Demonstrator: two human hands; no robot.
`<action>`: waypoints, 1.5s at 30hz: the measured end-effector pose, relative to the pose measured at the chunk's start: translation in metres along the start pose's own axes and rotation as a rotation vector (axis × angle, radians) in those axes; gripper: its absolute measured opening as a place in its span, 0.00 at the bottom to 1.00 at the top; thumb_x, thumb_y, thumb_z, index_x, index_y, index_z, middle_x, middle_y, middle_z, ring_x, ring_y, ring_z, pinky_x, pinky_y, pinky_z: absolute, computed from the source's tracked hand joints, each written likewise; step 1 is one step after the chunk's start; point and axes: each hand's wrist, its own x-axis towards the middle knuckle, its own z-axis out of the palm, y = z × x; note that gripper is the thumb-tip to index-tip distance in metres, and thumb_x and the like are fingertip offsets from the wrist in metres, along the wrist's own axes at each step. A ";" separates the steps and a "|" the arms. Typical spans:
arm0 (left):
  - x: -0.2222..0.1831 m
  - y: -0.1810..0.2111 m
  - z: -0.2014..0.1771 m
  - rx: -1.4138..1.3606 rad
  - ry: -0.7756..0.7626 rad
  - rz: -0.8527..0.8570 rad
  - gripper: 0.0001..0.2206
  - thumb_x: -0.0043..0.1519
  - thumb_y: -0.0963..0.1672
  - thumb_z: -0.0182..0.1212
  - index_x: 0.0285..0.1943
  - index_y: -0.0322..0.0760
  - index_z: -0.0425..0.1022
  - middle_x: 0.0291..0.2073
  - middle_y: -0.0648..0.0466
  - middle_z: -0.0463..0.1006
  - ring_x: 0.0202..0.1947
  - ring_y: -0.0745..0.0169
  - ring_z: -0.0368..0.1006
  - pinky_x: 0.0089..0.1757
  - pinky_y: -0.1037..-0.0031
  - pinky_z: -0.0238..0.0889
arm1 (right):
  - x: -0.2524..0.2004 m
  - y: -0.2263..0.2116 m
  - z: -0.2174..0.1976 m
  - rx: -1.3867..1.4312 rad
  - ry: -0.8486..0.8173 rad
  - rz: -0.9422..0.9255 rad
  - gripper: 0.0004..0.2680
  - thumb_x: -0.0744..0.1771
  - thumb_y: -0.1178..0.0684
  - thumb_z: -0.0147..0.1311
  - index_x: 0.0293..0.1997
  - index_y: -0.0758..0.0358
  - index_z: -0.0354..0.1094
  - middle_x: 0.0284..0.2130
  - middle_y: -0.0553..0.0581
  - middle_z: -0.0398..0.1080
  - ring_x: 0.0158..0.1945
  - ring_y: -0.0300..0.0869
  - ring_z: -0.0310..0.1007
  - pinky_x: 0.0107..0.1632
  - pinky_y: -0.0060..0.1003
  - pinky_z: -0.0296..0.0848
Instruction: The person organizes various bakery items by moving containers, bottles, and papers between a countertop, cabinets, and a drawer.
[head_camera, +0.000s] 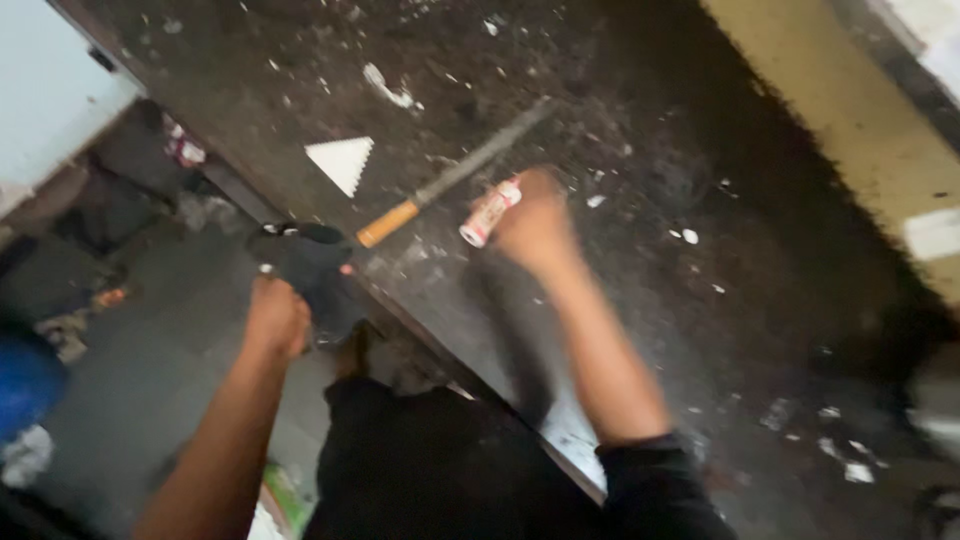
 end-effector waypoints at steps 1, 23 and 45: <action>0.024 -0.002 -0.011 0.026 0.033 -0.040 0.10 0.68 0.43 0.52 0.56 0.38 0.72 0.41 0.51 0.75 0.34 0.64 0.69 0.29 0.73 0.62 | -0.005 -0.045 0.060 0.055 0.002 -0.007 0.23 0.64 0.41 0.65 0.56 0.68 0.63 0.49 0.75 0.71 0.52 0.65 0.73 0.51 0.53 0.73; 0.209 -0.022 0.132 0.068 -0.686 -0.615 0.12 0.55 0.34 0.50 0.42 0.26 0.80 0.35 0.49 0.82 0.34 0.58 0.80 0.36 0.69 0.73 | 0.021 -0.157 0.129 0.766 -0.206 0.950 0.09 0.70 0.49 0.45 0.56 0.55 0.56 0.19 0.46 0.56 0.17 0.32 0.54 0.20 0.30 0.56; 0.068 0.069 0.275 -0.115 -0.685 -0.456 0.05 0.61 0.41 0.57 0.33 0.34 0.75 0.28 0.47 0.78 0.29 0.50 0.76 0.35 0.58 0.74 | -0.191 -0.148 -0.091 0.279 -0.380 0.715 0.09 0.70 0.45 0.45 0.48 0.59 0.57 0.20 0.60 0.70 0.26 0.48 0.75 0.33 0.45 0.70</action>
